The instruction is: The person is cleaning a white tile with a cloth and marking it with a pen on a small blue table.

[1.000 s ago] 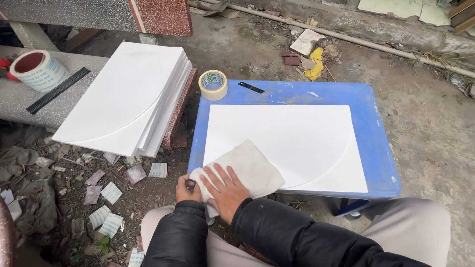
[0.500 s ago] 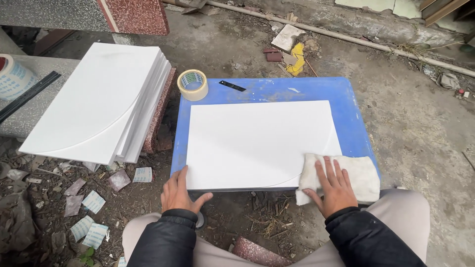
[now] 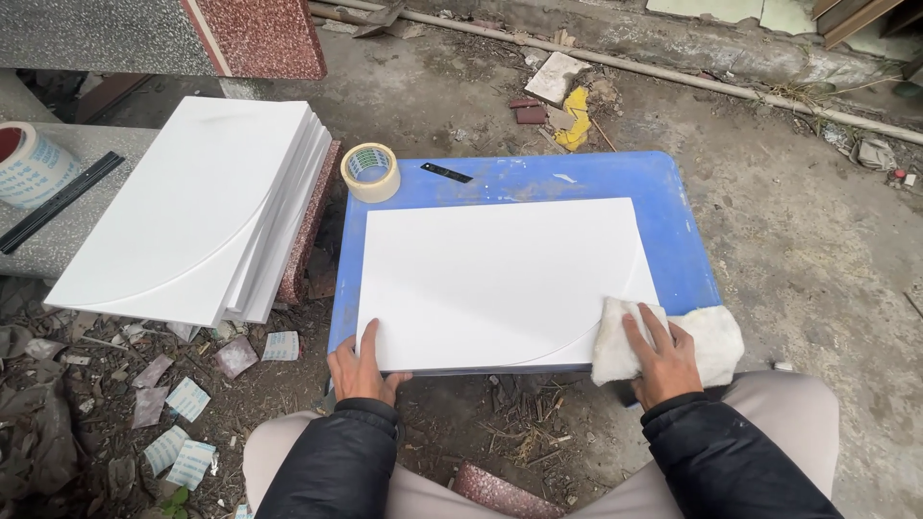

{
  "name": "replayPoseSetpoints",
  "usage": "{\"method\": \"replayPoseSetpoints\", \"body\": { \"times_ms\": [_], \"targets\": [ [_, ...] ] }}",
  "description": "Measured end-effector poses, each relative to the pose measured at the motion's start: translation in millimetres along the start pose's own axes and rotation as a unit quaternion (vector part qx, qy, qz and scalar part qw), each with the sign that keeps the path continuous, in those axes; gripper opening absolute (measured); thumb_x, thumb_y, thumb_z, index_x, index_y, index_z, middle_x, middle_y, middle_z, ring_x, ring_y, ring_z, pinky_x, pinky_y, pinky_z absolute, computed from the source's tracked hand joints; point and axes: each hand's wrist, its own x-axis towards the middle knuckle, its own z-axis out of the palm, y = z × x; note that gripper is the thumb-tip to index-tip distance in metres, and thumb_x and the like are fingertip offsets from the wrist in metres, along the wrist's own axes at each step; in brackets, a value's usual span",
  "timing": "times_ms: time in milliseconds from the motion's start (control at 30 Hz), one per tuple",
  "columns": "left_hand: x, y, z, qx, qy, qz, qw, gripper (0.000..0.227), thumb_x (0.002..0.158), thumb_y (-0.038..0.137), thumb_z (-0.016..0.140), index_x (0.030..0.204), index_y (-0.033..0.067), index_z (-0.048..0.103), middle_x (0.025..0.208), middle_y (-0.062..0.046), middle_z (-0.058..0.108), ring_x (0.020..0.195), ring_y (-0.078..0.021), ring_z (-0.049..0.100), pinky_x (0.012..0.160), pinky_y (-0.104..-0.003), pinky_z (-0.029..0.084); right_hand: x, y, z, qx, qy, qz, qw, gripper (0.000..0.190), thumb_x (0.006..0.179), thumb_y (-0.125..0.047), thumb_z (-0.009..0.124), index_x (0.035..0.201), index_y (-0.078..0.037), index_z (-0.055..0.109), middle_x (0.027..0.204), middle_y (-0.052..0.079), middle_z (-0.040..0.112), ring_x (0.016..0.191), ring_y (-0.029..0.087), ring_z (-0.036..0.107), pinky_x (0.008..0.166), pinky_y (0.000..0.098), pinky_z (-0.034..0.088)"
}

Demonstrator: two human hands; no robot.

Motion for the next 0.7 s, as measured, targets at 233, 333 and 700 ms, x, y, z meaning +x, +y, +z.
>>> {"method": "replayPoseSetpoints", "body": {
  "times_ms": [233, 333, 700],
  "targets": [
    [7, -12, -8, -0.013, 0.046, 0.039, 0.998, 0.119, 0.076, 0.058, 0.108, 0.178, 0.0359, 0.051, 0.15, -0.018, 0.063, 0.145, -0.04, 0.062, 0.124, -0.051, 0.054, 5, 37, -12, 0.074, 0.031, -0.016, 0.997, 0.092, 0.089, -0.033, 0.082, 0.171, -0.065, 0.053, 0.185, -0.028, 0.04, 0.157, 0.027, 0.056, 0.133, 0.0284, 0.059],
    [3, -18, 3, -0.025, 0.041, 0.041, 0.998, 0.117, 0.075, 0.056, 0.11, 0.176, 0.0384, 0.053, 0.15, -0.016, 0.063, 0.145, -0.039, 0.062, 0.124, -0.048, 0.055, 8, 27, -10, 0.08, 0.07, -0.089, 0.99, 0.094, 0.085, -0.019, 0.076, 0.17, -0.054, 0.056, 0.184, -0.019, 0.045, 0.146, 0.028, 0.061, 0.123, 0.0303, 0.065],
    [-8, 20, -17, -0.041, 0.141, 0.126, 0.981, 0.078, 0.106, 0.059, 0.081, 0.165, 0.0145, 0.06, 0.121, -0.011, 0.078, 0.114, -0.0314, 0.079, 0.099, -0.047, 0.071, 25, 28, -43, 0.105, 0.026, -0.088, 0.99, 0.078, 0.094, -0.021, 0.075, 0.169, -0.04, 0.062, 0.172, -0.014, 0.067, 0.137, 0.02, 0.077, 0.122, 0.03, 0.069]
  ]
}}
